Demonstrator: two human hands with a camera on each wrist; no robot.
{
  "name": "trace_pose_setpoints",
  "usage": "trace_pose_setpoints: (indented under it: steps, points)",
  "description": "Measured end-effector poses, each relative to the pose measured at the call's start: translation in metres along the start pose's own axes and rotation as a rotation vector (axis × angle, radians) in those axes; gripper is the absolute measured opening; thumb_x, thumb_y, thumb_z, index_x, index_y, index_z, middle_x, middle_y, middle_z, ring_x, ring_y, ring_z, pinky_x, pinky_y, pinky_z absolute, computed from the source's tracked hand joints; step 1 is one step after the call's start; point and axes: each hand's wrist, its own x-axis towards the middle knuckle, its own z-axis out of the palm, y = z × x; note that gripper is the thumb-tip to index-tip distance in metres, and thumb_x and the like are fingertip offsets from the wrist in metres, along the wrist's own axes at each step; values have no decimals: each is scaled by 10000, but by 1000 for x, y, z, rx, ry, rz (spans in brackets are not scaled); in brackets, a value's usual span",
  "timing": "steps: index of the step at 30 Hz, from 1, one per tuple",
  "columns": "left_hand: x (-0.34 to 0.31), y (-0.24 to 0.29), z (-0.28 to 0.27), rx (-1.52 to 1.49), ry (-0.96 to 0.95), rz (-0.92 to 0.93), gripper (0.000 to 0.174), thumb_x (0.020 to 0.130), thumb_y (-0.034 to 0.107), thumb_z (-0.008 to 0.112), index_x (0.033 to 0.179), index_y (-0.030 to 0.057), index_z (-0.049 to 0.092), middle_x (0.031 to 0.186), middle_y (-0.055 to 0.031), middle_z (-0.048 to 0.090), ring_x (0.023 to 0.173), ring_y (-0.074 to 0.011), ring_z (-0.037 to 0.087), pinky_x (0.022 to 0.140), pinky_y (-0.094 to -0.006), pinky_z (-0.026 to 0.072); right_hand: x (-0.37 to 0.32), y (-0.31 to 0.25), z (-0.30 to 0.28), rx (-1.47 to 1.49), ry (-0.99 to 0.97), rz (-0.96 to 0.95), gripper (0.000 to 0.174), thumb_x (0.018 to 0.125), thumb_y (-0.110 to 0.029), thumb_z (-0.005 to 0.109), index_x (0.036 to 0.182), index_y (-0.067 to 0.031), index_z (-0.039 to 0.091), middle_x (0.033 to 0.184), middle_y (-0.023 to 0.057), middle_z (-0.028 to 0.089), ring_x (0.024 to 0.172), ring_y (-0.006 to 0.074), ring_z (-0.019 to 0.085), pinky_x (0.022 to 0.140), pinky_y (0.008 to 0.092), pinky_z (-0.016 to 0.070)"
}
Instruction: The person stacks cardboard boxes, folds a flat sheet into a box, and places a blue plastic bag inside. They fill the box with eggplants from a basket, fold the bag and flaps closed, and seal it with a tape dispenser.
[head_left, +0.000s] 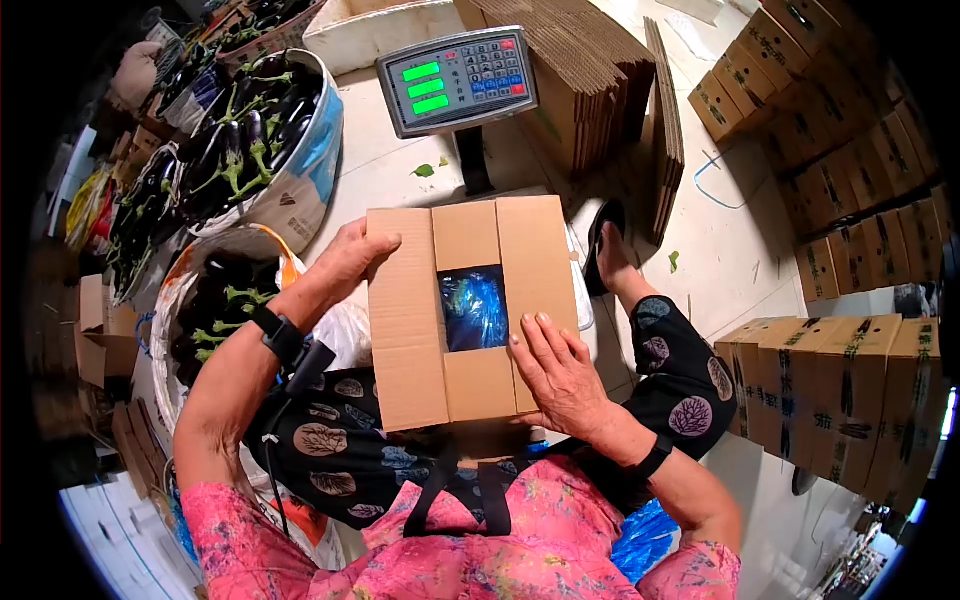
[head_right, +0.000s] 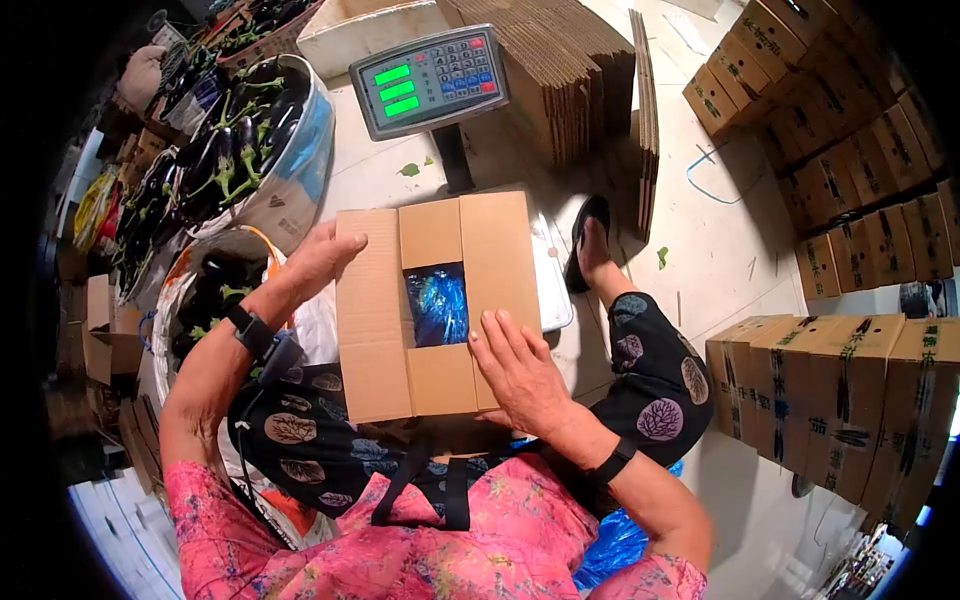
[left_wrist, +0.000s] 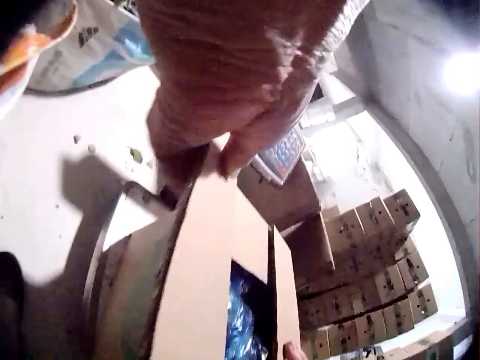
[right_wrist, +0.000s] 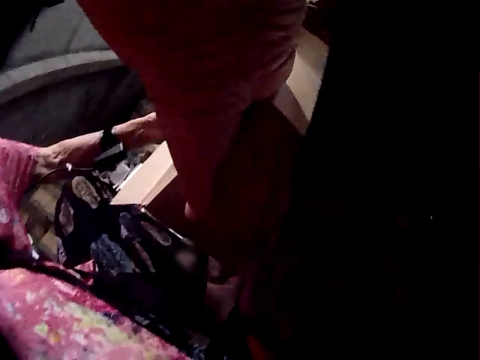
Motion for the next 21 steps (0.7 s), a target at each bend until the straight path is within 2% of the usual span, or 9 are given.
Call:
trace_pose_setpoints:
  steps: [1, 2, 4, 5, 8, 9, 13, 17, 21]
  points:
    - [10, -11, -2, -113, -87, 12, 531, 840, 261, 650, 1253, -50, 529, 1141, -138, 616, 1013, -199, 589, 880, -330, 477, 3, 1, 1, -8, 2, 16, 1174, 518, -489, 868, 1451, -11, 341, 1526, 240, 293, 1432, 384, 261, 1131, 463, 222]
    - [12, 19, -5, 88, -162, 51, 370, 850, 255, 599, 1106, -12, 603, 901, -35, 628, 751, -107, 564, 648, -253, 458, 8, 3, -1, -13, 0, 37, 1163, 524, -472, 872, 1450, -11, 342, 1525, 240, 295, 1431, 381, 265, 1132, 461, 220]
    - [30, 26, 8, 128, 3, 182, 330, 822, 190, 566, 1022, -69, 611, 809, -113, 673, 649, -192, 623, 595, -330, 513, 19, 6, -5, -30, -17, 53, 1142, 535, -437, 879, 1449, -10, 343, 1523, 239, 301, 1430, 374, 273, 1134, 458, 216]
    - [44, 22, 4, 233, -4, 112, 458, 853, 278, 583, 1168, -54, 567, 966, -197, 686, 828, -279, 681, 740, -362, 539, 26, 6, -2, -10, 37, 61, 1128, 543, -419, 879, 1445, -2, 346, 1511, 242, 318, 1427, 375, 276, 1135, 456, 213]
    - [61, 18, 21, 381, 164, 377, 669, 894, 399, 569, 1353, -66, 423, 1210, -284, 605, 1117, -374, 614, 958, -394, 477, 37, 3, -4, 12, 32, 84, 1128, 547, -431, 872, 1442, 10, 346, 1504, 246, 326, 1429, 374, 273, 1136, 454, 209]
    - [62, 22, 24, 389, 73, 302, 822, 928, 489, 527, 1451, -84, 256, 1392, -316, 455, 1322, -395, 445, 1109, -402, 333, 35, 3, -3, 15, 53, 79, 1137, 554, -460, 860, 1443, 22, 339, 1507, 251, 321, 1432, 374, 266, 1139, 456, 206]
    - [72, 24, 62, 287, 121, 488, 800, 948, 505, 505, 1440, -88, 287, 1461, -292, 367, 1394, -382, 334, 1144, -427, 253, 36, 4, -4, 22, 11, 87, 1118, 579, -490, 835, 1438, 32, 344, 1513, 252, 312, 1431, 376, 267, 1141, 458, 203]
    - [88, 13, 103, 707, 189, 723, 745, 938, 507, 523, 1412, -44, 358, 1422, -193, 414, 1361, -350, 345, 1116, -469, 239, 38, 6, -6, 24, -20, 90, 1097, 598, -494, 820, 1435, 37, 350, 1515, 250, 311, 1429, 374, 270, 1141, 451, 207]
    - [91, -2, 105, 975, 186, 835, 688, 921, 435, 565, 1406, -20, 390, 1378, -175, 459, 1292, -313, 425, 1073, -441, 303, 40, 7, -8, 13, -36, 85, 1090, 596, -484, 824, 1435, 30, 353, 1518, 247, 307, 1427, 372, 274, 1136, 443, 221]
